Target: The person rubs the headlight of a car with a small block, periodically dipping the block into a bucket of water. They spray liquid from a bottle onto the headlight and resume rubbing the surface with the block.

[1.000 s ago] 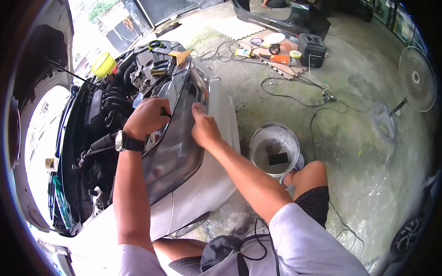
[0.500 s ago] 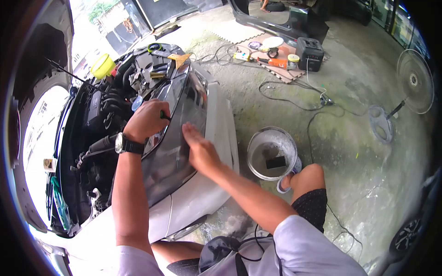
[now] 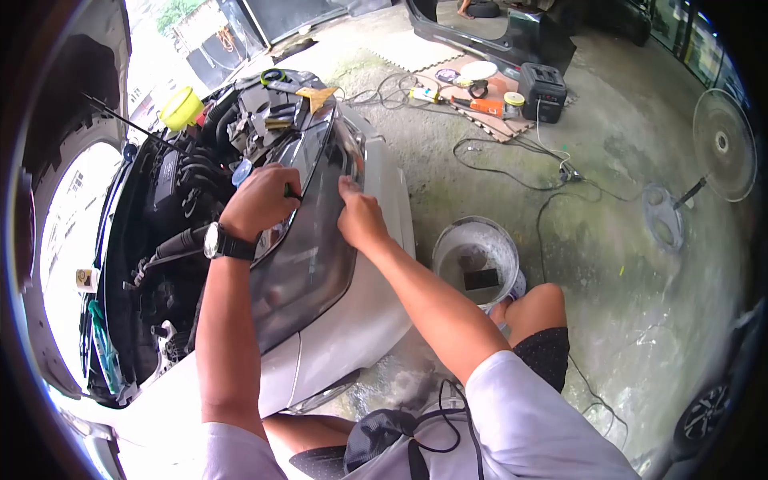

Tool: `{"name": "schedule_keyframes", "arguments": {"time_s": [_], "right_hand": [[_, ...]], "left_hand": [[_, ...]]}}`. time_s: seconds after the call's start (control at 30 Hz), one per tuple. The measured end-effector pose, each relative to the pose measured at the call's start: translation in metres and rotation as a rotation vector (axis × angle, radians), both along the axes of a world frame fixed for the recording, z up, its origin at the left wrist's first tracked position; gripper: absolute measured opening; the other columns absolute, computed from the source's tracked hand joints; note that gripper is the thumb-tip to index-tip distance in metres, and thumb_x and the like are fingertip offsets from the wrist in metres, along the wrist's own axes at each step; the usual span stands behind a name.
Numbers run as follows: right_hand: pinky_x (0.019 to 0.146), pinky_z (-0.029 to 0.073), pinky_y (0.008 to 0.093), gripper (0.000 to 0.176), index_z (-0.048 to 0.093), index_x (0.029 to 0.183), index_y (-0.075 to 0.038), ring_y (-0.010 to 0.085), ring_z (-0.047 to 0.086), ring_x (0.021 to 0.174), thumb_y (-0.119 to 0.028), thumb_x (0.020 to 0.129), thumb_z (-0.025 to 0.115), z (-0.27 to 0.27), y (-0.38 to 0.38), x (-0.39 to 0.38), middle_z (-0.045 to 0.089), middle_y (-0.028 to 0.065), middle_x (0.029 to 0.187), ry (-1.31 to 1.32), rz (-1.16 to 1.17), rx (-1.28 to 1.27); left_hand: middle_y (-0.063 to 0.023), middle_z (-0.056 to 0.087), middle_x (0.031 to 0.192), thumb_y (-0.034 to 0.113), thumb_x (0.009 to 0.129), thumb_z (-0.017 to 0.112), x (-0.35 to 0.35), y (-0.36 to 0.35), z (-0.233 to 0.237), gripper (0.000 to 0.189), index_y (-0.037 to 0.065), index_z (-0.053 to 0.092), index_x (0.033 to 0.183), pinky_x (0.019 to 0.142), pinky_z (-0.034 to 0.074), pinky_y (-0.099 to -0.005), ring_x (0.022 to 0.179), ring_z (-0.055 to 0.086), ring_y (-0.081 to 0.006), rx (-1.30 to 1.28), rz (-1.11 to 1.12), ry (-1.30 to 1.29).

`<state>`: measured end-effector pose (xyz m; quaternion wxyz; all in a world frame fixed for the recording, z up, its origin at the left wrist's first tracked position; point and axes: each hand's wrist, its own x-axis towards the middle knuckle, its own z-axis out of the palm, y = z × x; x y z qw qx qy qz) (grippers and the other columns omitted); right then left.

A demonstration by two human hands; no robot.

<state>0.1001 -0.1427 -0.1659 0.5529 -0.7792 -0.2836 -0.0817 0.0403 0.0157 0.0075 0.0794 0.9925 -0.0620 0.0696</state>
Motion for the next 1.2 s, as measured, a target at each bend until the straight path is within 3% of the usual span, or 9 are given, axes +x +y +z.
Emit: {"name": "schedule_keyframes", "arguments": {"time_s": [0.07,0.2,0.3,0.4,0.53,0.8,0.97,1.1,1.2], "right_hand": [[0.116,0.048,0.0478,0.059,0.056,0.146,0.009,0.0433,0.059,0.136,0.011,0.087,0.05,0.006,0.002,-0.01,0.057,0.0328,0.147,0.099,-0.03,-0.088],[0.117,0.047,0.0477,0.057,0.057,0.145,0.009,0.0445,0.059,0.135,0.01,0.089,0.049,-0.006,-0.012,-0.06,0.058,0.0336,0.145,-0.331,0.049,0.091],[0.115,0.049,0.0485,0.055,0.057,0.144,0.009,0.047,0.061,0.13,0.009,0.09,0.048,0.007,-0.012,-0.013,0.059,0.0347,0.142,0.124,0.048,-0.051],[0.113,0.05,0.0492,0.055,0.056,0.144,0.009,0.0485,0.063,0.126,0.009,0.09,0.047,0.004,0.005,0.003,0.059,0.0353,0.141,0.088,-0.081,-0.056],[0.113,0.051,0.0486,0.059,0.054,0.146,0.011,0.0473,0.062,0.128,0.013,0.087,0.048,-0.006,-0.005,-0.06,0.058,0.0346,0.143,-0.3,-0.025,0.026],[0.114,0.05,0.0503,0.062,0.052,0.149,0.009,0.0494,0.062,0.128,0.009,0.087,0.051,0.015,0.0,-0.019,0.058,0.0325,0.146,0.155,-0.04,-0.121],[0.112,0.051,0.0491,0.058,0.056,0.146,0.008,0.0493,0.062,0.128,0.008,0.089,0.05,-0.016,-0.009,-0.039,0.058,0.0321,0.146,-0.275,0.024,0.134],[0.114,0.05,0.0468,0.059,0.054,0.148,0.009,0.0445,0.06,0.132,0.008,0.089,0.047,0.015,-0.007,0.002,0.057,0.0337,0.145,0.196,-0.011,-0.088],[0.114,0.05,0.0484,0.062,0.053,0.147,0.011,0.044,0.061,0.133,0.013,0.085,0.049,-0.011,-0.003,-0.038,0.059,0.0318,0.146,-0.178,-0.036,-0.004]], "left_hand": [[-0.0168,0.071,0.092,0.009,0.073,0.078,0.001,0.001,-0.004,0.017,0.004,0.073,0.088,0.087,0.055,-0.046,0.095,0.07,-0.0386,0.014,-0.004,0.001],[-0.0168,0.071,0.092,0.009,0.074,0.077,0.002,0.005,-0.006,0.016,0.004,0.073,0.088,0.087,0.055,-0.0461,0.096,0.07,-0.038,0.024,-0.038,-0.009],[-0.0162,0.07,0.09,0.009,0.074,0.077,-0.002,0.002,-0.006,0.016,0.003,0.071,0.088,0.085,0.054,-0.0468,0.094,0.069,-0.0379,0.006,-0.013,0.001],[-0.0163,0.07,0.089,0.01,0.074,0.076,0.003,0.003,-0.005,0.016,0.004,0.071,0.087,0.085,0.054,-0.0468,0.094,0.069,-0.0382,0.029,-0.024,-0.005],[-0.0165,0.07,0.089,0.01,0.074,0.075,0.003,0.003,-0.006,0.015,0.004,0.071,0.087,0.086,0.054,-0.0468,0.094,0.069,-0.0383,0.026,-0.039,-0.016],[-0.0171,0.071,0.093,0.01,0.074,0.072,0.002,-0.001,0.0,0.016,0.005,0.073,0.089,0.085,0.056,-0.0472,0.096,0.07,-0.0393,0.007,-0.022,0.013],[-0.0173,0.071,0.096,0.01,0.075,0.073,0.0,-0.001,-0.002,0.016,0.005,0.073,0.09,0.086,0.056,-0.0473,0.097,0.07,-0.0396,0.004,0.007,0.03],[-0.0176,0.071,0.098,0.01,0.074,0.076,-0.001,-0.006,0.002,0.019,0.005,0.073,0.092,0.087,0.055,-0.0473,0.1,0.071,-0.0395,0.033,0.007,0.026],[-0.0183,0.071,0.096,0.009,0.073,0.075,0.004,-0.001,-0.002,0.018,0.004,0.073,0.091,0.086,0.055,-0.0477,0.098,0.071,-0.0399,0.022,0.009,-0.013]]}}
